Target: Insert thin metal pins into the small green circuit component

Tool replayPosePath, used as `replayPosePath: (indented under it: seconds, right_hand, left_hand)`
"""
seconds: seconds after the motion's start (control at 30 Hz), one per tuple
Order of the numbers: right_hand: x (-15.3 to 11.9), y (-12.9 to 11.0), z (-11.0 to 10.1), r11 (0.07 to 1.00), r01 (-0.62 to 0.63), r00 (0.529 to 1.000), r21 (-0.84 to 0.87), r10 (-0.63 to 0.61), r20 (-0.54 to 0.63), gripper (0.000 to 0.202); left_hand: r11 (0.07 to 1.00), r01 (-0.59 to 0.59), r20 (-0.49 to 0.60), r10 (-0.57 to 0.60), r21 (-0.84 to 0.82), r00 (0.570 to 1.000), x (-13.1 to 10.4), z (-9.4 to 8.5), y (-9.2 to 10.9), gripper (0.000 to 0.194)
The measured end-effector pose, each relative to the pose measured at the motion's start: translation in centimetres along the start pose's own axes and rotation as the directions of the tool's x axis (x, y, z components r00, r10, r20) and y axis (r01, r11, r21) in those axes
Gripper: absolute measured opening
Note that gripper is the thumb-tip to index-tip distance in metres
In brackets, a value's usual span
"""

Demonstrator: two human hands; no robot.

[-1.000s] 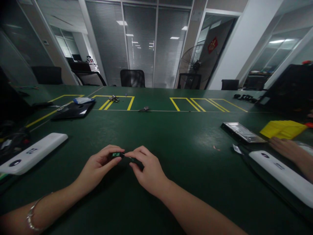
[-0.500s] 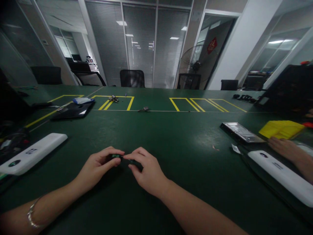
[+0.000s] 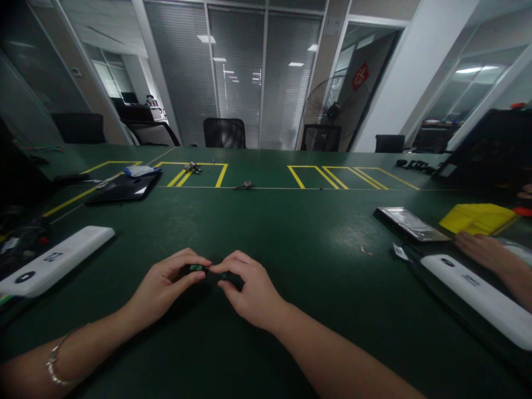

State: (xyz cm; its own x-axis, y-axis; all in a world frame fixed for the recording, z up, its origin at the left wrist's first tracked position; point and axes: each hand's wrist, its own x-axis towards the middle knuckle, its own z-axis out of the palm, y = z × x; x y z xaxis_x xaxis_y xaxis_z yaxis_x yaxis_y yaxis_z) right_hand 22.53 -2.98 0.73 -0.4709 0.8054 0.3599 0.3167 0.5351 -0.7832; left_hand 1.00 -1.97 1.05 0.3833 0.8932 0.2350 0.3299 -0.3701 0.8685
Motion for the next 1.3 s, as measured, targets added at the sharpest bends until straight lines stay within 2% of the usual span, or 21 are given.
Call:
replayPosePath:
  seconds: [0.4, 0.53, 0.7, 0.9, 1.3]
  right_hand:
    - [0.06, 0.19, -0.01, 1.0, 0.009, 1.0, 0.016, -0.01, 0.017, 0.035]
    - [0.06, 0.36, 0.11, 1.0, 0.016, 1.0, 0.011, -0.016, 0.014, 0.036]
    - [-0.03, 0.36, 0.07, 1.0, 0.005, 1.0, 0.007, -0.005, 0.009, 0.036]
    - [-0.07, 0.0, -0.02, 1.0, -0.004, 1.0, 0.015, 0.004, 0.014, 0.036]
    - [0.06, -0.13, -0.01, 0.999, 0.026, 1.0, 0.029, -0.025, -0.008, 0.035]
  left_hand:
    - [0.976, -0.093, -0.012, 0.097, 0.199, 0.995, -0.39, 0.23, 0.52, 0.018]
    - [0.971, -0.102, -0.019, 0.108, 0.216, 0.994, -0.43, 0.27, 0.67, 0.019]
    - [0.998, -0.005, -0.008, 0.005, 0.059, 1.0, -0.11, 0.08, 0.45, 0.016]
    - [0.963, 0.135, 0.094, -0.116, -0.235, 0.989, 0.16, 0.08, -0.11, 0.017]
    - [0.911, 0.199, 0.046, -0.196, -0.362, 0.98, 0.15, 0.63, 0.07, 0.016]
